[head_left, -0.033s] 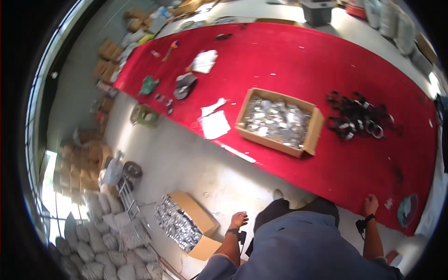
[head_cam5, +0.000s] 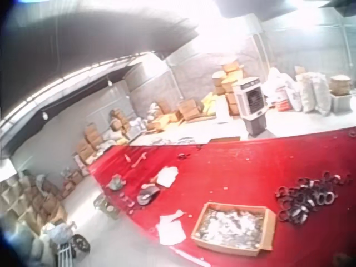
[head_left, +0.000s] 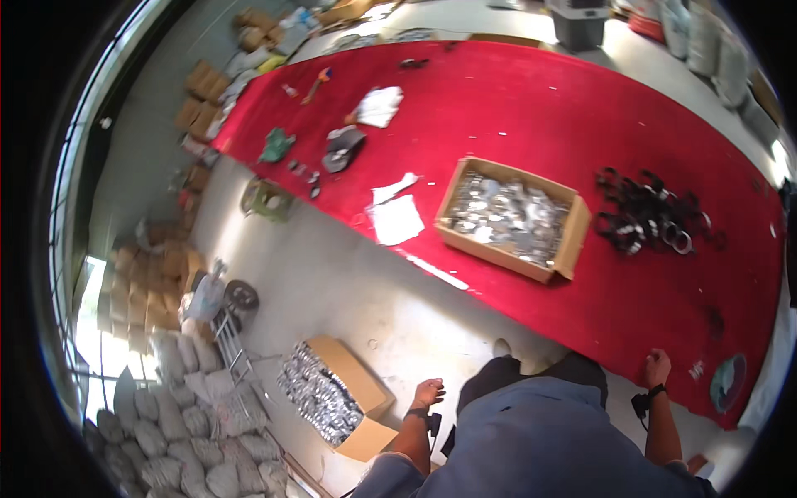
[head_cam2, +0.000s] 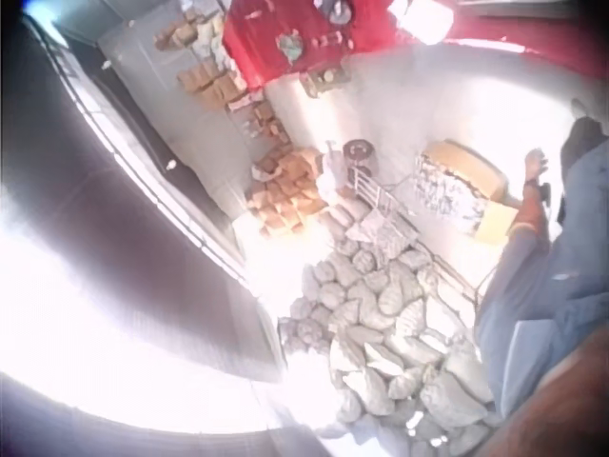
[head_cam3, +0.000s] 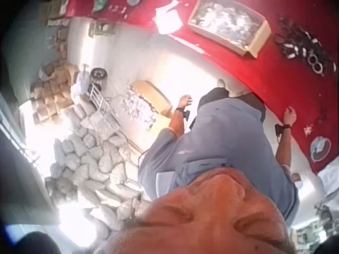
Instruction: The person pours metal clamps from a box onto a table, sorts them, and then places metal components and pins onto the table. Finally, they pick up a metal clamp and a component, joining them together by hand.
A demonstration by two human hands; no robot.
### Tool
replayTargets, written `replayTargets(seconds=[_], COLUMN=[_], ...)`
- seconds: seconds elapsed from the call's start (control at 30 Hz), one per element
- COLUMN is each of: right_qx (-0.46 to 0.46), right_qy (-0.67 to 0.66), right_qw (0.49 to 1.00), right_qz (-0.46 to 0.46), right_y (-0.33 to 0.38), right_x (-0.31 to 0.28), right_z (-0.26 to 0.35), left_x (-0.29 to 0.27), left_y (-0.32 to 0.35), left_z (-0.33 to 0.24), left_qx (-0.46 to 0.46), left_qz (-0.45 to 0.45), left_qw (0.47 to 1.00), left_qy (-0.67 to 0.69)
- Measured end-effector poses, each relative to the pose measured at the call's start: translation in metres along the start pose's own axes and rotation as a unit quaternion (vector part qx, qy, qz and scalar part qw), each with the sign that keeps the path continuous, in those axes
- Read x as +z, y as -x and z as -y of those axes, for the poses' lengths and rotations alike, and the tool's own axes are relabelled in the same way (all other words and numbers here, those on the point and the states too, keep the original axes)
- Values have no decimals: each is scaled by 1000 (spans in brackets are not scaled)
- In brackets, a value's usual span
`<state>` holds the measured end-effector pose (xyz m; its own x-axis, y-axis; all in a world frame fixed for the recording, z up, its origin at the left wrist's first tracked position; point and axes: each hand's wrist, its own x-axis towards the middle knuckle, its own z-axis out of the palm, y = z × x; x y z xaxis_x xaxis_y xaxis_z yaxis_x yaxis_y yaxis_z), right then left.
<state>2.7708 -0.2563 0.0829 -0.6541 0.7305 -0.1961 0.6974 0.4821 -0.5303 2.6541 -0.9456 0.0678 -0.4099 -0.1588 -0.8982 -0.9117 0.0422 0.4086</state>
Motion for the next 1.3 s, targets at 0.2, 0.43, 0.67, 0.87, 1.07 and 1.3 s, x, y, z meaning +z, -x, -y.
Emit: replayTargets(seconds=[0.2, 0.43, 0.67, 0.87, 1.07, 1.3], right_qx=[-102, -91, -21, 7, 34, 100], right_qy=[-70, -43, -166, -212, -138, -143], right_qw=[984, 974, 956, 954, 972, 979], right_qz=[126, 202, 241, 211, 188, 107], right_y=[41, 47, 27, 20, 55, 149], right_x=[74, 89, 129, 152, 178, 237], right_z=[167, 216, 222, 244, 271, 314], left_x=[-89, -84, -73, -121, -188, -244], left_y=[-31, -40, -30, -56, -140, -222], left_z=[21, -40, -81, -105, -161, -282], left_qx=[9, 44, -18, -53, -40, 29], left_qz=[-35, -11, -49, -33, 28, 49], left_qw=[995, 994, 998, 998, 999, 994], left_qy=[97, 97, 43, 21, -9, -94])
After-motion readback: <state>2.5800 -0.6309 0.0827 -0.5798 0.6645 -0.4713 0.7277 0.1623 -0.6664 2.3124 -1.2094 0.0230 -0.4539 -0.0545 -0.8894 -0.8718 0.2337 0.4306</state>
